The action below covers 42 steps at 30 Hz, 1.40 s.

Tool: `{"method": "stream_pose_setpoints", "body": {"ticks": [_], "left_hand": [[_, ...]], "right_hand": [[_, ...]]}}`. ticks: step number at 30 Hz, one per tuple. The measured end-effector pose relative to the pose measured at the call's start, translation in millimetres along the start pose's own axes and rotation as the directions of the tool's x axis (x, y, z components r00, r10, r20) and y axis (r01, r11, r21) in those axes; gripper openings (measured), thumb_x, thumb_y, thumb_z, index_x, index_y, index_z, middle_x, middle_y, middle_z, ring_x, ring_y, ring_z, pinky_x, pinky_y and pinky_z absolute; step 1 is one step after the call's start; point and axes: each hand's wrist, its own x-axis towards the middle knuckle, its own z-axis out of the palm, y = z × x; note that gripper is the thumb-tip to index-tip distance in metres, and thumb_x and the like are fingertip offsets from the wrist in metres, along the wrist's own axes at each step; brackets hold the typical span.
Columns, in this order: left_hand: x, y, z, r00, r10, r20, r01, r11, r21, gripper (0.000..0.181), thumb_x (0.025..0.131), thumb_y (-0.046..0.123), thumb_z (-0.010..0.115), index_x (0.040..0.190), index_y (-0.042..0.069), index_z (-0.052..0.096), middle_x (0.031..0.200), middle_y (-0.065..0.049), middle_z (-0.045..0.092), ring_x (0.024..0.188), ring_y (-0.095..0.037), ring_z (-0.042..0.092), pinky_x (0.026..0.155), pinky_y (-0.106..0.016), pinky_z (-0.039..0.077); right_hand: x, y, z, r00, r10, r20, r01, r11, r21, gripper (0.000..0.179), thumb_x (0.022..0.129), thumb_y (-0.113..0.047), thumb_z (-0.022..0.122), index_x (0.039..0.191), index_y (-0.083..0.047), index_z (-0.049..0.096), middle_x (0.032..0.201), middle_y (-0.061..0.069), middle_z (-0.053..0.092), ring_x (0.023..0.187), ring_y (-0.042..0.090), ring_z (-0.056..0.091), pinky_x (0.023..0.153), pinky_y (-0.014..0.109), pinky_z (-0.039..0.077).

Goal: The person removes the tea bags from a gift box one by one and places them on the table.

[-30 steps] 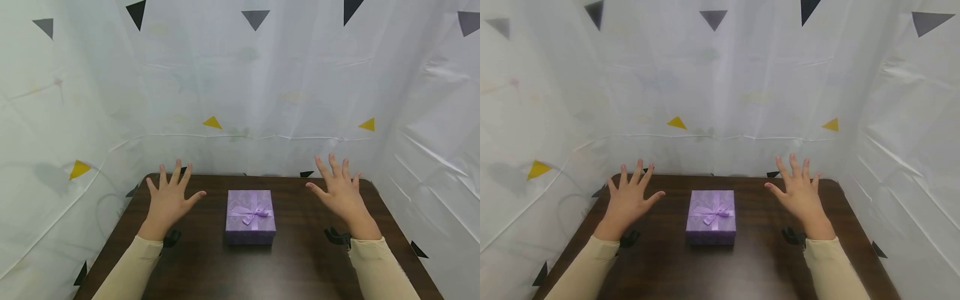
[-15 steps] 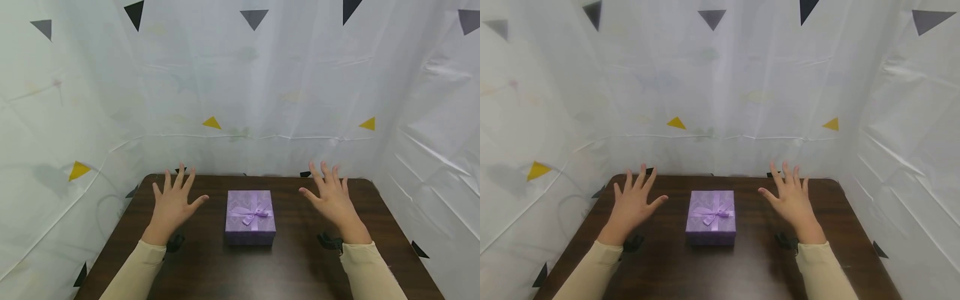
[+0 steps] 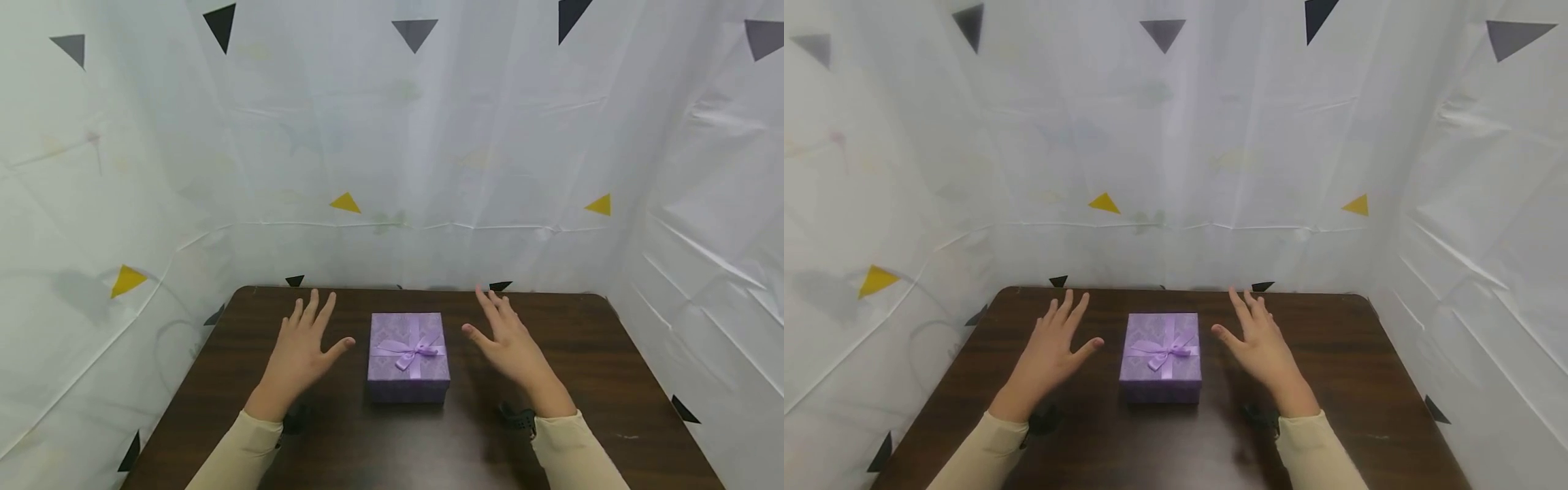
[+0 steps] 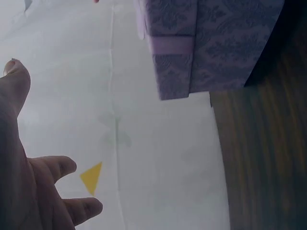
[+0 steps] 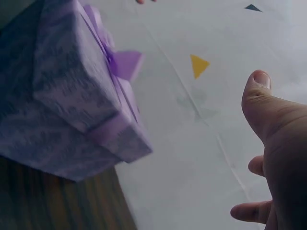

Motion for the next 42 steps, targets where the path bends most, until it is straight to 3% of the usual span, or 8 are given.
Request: {"method": "stream_pose_setpoints", "body": {"ticks": [6,15,21,23,28,36,42], "left_hand": [[-6.7,5.6,11.7,0.999,-0.005,0.054,0.015,0.985,-0.173,0.102,0.099,0.078,0.059,0.177,0.033,0.011,0.185,-0.011,0.01,0.171,-0.042,0.011,0.129,-0.075,0.022],[-11.9,16.0,22.2,0.995,-0.004,0.104,0.046,0.914,-0.402,0.1,0.101,0.059,0.071,0.177,0.033,0.013,0.185,-0.005,0.012,0.17,-0.04,0.017,0.129,-0.076,0.022],[-12.1,25.1,29.1,0.987,0.006,0.162,0.1,0.762,-0.639,0.092,0.105,0.055,0.069,0.176,0.037,0.015,0.184,-0.004,0.018,0.165,-0.041,0.032,0.131,-0.064,0.03],[-9.9,30.1,30.3,0.986,0.008,0.169,0.111,0.725,-0.68,0.091,0.105,0.049,0.071,0.176,0.037,0.015,0.184,-0.002,0.018,0.164,-0.039,0.034,0.131,-0.057,0.032],[-8.2,36.6,37.8,0.985,-0.005,0.171,0.126,0.697,-0.706,0.098,0.103,0.04,0.078,0.177,0.029,0.015,0.184,-0.002,0.02,0.166,-0.037,0.031,0.132,-0.054,0.032],[-11.8,40.7,51.5,0.978,-0.006,0.207,0.156,0.682,-0.715,0.104,0.099,0.039,0.083,0.177,0.018,0.018,0.183,-0.007,0.023,0.167,-0.032,0.029,0.131,-0.051,0.033],[-13.2,41.8,60.0,0.971,0.001,0.241,0.179,0.667,-0.723,0.11,0.096,0.043,0.085,0.176,0.012,0.017,0.183,-0.012,0.022,0.167,-0.035,0.03,0.13,-0.051,0.033]], "right_hand": [[-3.6,-6.4,18.8,1.0,-0.022,-0.001,0.022,0.996,0.085,0.088,0.109,-0.06,0.058,0.177,-0.039,0.008,0.181,0.017,0.021,0.168,0.048,0.019,0.125,0.077,0.028],[-8.9,-10.5,41.3,1.0,-0.01,0.009,0.007,0.981,0.196,0.091,0.11,-0.045,0.064,0.178,-0.031,0.005,0.177,0.02,0.027,0.16,0.049,0.037,0.122,0.075,0.035],[-7.5,-10.6,54.4,1.0,-0.012,0.029,-0.001,0.915,0.402,0.092,0.111,-0.042,0.063,0.178,-0.029,0.0,0.175,0.027,0.029,0.151,0.056,0.047,0.117,0.071,0.045],[-6.8,-11.1,58.3,1.0,-0.005,0.031,-0.009,0.893,0.449,0.093,0.112,-0.042,0.063,0.178,-0.027,0.0,0.175,0.028,0.03,0.149,0.057,0.05,0.114,0.069,0.048],[-7.5,-14.2,61.9,0.996,0.031,0.086,-0.068,0.875,0.48,0.09,0.112,-0.043,0.061,0.178,-0.022,0.003,0.175,0.027,0.031,0.148,0.054,0.053,0.113,0.066,0.052],[-9.5,-13.9,55.5,0.983,0.078,0.168,-0.155,0.845,0.511,0.089,0.111,-0.041,0.063,0.176,-0.015,0.009,0.174,0.025,0.034,0.145,0.047,0.058,0.115,0.061,0.052],[-9.8,-11.7,53.1,0.977,0.06,0.207,-0.16,0.845,0.51,0.096,0.106,-0.039,0.072,0.175,-0.013,0.011,0.175,0.024,0.034,0.143,0.043,0.061,0.114,0.058,0.053]]}}
